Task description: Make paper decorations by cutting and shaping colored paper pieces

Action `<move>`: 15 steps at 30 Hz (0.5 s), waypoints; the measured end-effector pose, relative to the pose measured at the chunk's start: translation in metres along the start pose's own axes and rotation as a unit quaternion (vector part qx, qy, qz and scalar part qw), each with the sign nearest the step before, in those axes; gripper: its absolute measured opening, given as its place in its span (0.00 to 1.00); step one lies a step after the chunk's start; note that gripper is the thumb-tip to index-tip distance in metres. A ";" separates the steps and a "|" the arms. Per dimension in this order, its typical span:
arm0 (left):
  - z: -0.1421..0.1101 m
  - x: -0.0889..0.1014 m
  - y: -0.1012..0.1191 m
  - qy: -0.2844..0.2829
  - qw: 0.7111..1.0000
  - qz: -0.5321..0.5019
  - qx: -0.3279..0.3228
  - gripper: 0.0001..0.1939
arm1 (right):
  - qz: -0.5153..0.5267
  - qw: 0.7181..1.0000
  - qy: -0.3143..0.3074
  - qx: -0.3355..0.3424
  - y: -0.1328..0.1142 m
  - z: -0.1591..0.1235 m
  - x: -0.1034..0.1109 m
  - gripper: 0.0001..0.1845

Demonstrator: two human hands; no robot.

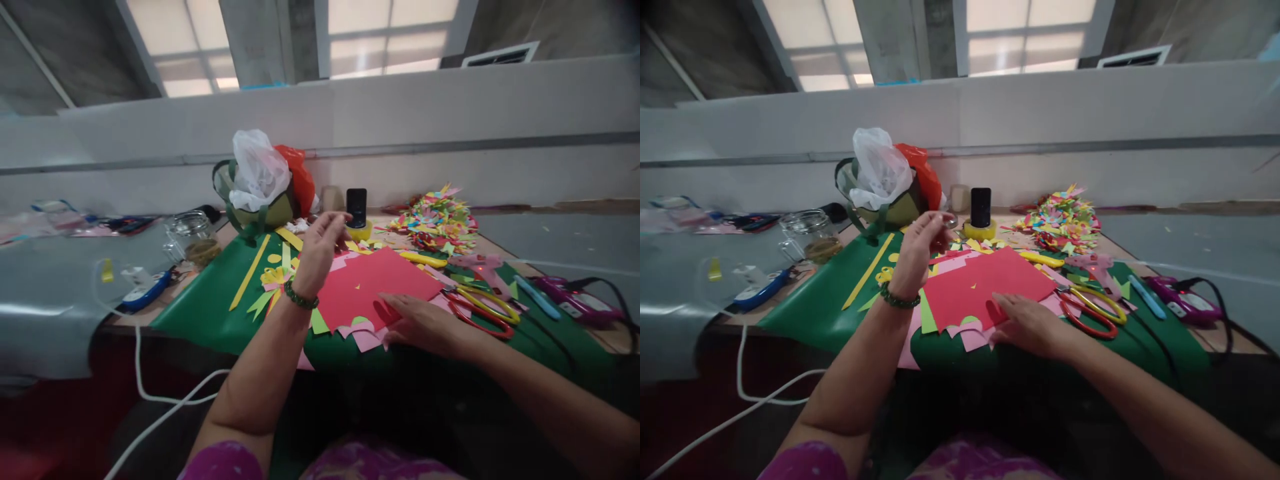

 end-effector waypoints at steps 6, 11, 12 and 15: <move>-0.101 0.014 -0.001 -0.112 0.888 0.445 -0.034 0.09 | 0.029 0.993 0.108 0.027 0.014 -0.007 -0.001 0.19; -0.144 0.030 -0.036 -0.212 0.851 0.477 0.053 0.22 | 0.041 0.976 0.180 0.119 0.006 -0.023 0.000 0.15; -0.147 0.031 -0.038 -0.233 0.843 0.482 0.061 0.23 | 0.036 0.972 0.192 0.132 0.004 -0.025 0.000 0.15; -0.150 0.030 -0.037 -0.249 0.832 0.492 0.061 0.21 | 0.006 0.962 0.237 0.136 0.003 -0.026 0.007 0.14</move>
Point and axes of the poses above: each hand's wrist, its own z-axis towards the middle knuckle, its own x-axis out of the back of the hand, y = z × x, the point moved 7 cm from there along z, towards the middle knuckle, and after that the axes turned 7 degrees about -x, right-handed, at the moved point
